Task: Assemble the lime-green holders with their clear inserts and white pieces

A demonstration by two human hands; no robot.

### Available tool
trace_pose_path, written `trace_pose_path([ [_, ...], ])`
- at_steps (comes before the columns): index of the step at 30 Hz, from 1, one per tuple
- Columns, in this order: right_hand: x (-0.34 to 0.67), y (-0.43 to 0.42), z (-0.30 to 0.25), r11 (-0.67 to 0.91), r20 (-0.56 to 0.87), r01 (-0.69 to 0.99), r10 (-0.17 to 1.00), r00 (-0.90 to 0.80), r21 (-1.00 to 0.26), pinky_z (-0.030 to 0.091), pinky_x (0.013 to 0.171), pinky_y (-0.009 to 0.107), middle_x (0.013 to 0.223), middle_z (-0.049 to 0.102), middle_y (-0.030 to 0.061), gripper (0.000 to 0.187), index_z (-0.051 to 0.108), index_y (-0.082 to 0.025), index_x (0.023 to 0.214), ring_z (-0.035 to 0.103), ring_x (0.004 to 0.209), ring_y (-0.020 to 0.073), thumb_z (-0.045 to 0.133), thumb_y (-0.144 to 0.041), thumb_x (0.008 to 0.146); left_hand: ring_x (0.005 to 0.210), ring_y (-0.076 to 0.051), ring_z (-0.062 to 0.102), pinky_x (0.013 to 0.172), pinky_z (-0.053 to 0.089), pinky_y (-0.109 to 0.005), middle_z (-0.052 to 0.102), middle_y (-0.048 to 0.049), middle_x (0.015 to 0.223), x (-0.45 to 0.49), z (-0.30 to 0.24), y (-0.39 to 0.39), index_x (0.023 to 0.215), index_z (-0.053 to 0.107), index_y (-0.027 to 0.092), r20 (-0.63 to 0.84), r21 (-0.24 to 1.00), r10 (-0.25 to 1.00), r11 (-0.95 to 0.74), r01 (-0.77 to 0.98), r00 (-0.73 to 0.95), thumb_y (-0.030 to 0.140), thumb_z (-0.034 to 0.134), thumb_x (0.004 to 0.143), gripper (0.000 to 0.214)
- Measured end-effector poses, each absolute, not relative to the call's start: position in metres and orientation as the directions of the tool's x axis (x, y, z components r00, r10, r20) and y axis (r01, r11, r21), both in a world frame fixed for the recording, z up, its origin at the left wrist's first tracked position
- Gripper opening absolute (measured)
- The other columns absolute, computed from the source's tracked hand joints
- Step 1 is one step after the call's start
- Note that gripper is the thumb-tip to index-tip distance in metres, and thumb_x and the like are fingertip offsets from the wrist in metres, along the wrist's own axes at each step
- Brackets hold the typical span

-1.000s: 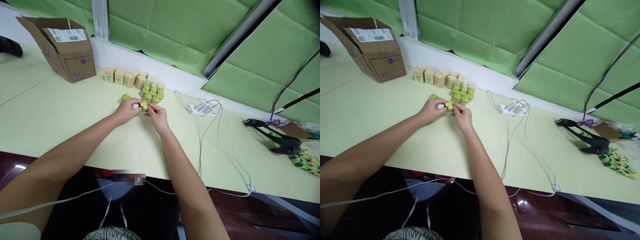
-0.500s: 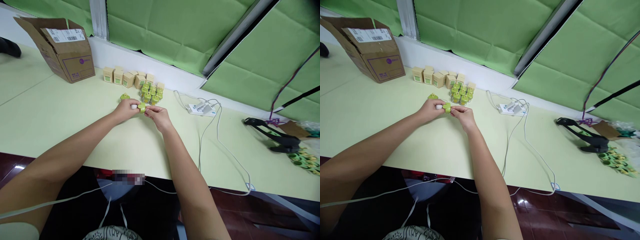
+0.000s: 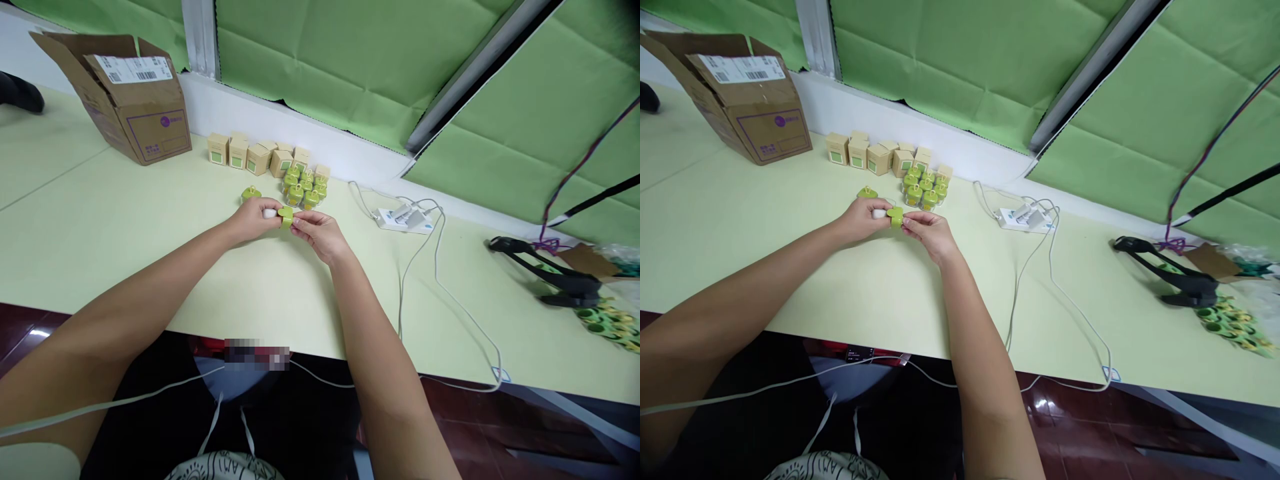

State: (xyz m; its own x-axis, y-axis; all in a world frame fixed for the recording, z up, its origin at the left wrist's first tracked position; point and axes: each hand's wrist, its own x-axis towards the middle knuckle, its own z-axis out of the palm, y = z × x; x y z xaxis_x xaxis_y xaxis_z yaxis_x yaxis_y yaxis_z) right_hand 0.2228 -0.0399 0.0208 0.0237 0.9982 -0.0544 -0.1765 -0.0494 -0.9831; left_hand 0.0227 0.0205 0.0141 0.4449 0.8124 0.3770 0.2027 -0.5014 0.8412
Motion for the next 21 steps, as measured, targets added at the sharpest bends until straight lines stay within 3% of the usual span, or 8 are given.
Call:
trace_pose_path([
  [6,0.22,-0.04,0.021,-0.053,-0.061,-0.218,0.998,0.03,-0.974,0.063,0.094,0.033,0.087,0.079,-0.0001,0.047,0.083,-0.021,0.083,0.071,0.085,0.0134,0.106,-0.04,0.047,0.085,-0.02,0.067,0.078,0.052,-0.031,0.077,-0.0054,0.089,0.023,0.014,0.021,0.082,0.078,0.017,0.417,0.829,0.812,-0.524,0.196,0.409,0.04,0.075,0.07,0.026],
  [14,0.219,-0.039,0.02,-0.088,-0.094,-0.24,0.996,0.011,-0.967,0.063,0.09,0.03,0.086,0.077,-0.0015,0.047,0.077,-0.021,0.086,0.07,0.08,0.0118,0.106,-0.037,0.052,0.075,-0.016,0.061,0.07,0.047,-0.028,0.073,-0.0042,0.081,0.022,0.015,0.02,0.079,0.077,0.016,0.368,0.853,0.832,-0.48,0.206,0.416,0.042,0.075,0.068,0.028],
  [21,0.207,-0.044,0.026,-0.131,-0.118,-0.268,0.991,-0.062,-0.955,0.066,0.083,0.032,0.092,0.078,0.0005,0.051,0.07,-0.023,0.09,0.073,0.081,0.0147,0.102,-0.05,0.061,0.071,-0.014,0.056,0.066,0.044,-0.028,0.067,0.0001,0.075,0.025,0.019,0.012,0.078,0.074,0.017,0.376,0.835,0.831,-0.496,0.238,0.41,0.038,0.07,0.069,0.023],
])
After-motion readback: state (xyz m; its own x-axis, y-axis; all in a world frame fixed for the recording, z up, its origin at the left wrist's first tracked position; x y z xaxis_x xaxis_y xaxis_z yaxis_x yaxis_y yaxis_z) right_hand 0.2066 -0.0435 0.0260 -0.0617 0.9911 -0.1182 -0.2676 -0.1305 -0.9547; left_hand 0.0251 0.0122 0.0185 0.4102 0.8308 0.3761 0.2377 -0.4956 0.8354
